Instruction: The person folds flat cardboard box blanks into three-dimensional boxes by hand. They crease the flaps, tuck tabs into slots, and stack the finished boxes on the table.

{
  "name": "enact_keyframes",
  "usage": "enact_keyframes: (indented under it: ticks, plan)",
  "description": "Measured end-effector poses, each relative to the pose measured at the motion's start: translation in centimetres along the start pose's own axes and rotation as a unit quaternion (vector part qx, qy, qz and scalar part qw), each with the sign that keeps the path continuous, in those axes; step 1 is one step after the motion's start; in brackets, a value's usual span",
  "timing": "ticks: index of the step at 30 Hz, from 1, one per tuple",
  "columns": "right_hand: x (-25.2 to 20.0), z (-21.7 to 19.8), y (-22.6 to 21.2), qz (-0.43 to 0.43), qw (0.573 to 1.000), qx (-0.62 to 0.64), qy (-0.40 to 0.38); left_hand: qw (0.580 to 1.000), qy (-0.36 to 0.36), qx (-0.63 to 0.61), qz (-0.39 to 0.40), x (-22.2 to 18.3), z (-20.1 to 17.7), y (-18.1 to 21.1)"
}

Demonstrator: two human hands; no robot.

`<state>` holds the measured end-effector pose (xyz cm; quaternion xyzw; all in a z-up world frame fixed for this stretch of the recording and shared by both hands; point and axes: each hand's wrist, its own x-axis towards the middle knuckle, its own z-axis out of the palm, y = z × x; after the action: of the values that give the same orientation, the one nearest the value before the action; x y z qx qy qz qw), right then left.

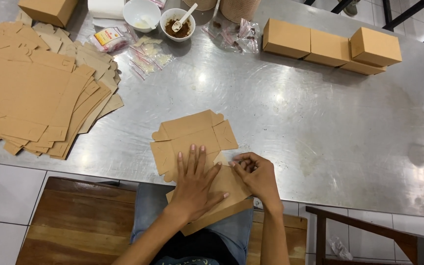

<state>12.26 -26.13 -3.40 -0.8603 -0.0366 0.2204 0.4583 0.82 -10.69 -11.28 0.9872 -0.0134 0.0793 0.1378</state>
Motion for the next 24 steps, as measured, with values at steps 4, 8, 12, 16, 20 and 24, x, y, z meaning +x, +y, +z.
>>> enact_keyframes:
  ticks: [4, 8, 12, 16, 20, 24]
  plan:
    - [1.4, -0.1, 0.6, -0.006, 1.000, -0.007, -0.022, 0.999, -0.034, 0.003, -0.013, 0.1, 0.7, 0.1]
    - [1.7, 0.0, -0.6, 0.031, 0.998, -0.053, -0.033, 1.000, -0.005, 0.016, -0.006, 0.0, 0.9, 0.1]
    - [1.9, 0.4, -1.4, 0.071, 0.991, -0.114, -0.008, 1.000, 0.011, 0.010, -0.002, 0.0, 1.0, 0.0]
    - [2.2, 0.8, -1.7, 0.079, 0.986, -0.149, 0.002, 1.000, -0.007, 0.025, -0.005, 0.1, 0.7, 0.1]
    - [2.4, 1.3, -2.3, 0.096, 0.974, -0.202, 0.015, 1.000, -0.029, 0.007, -0.007, 0.2, 0.2, 0.1]
    - [2.0, 1.6, -3.5, 0.120, 0.971, -0.202, 0.031, 1.000, -0.014, 0.003, -0.005, 0.2, 0.1, 0.2]
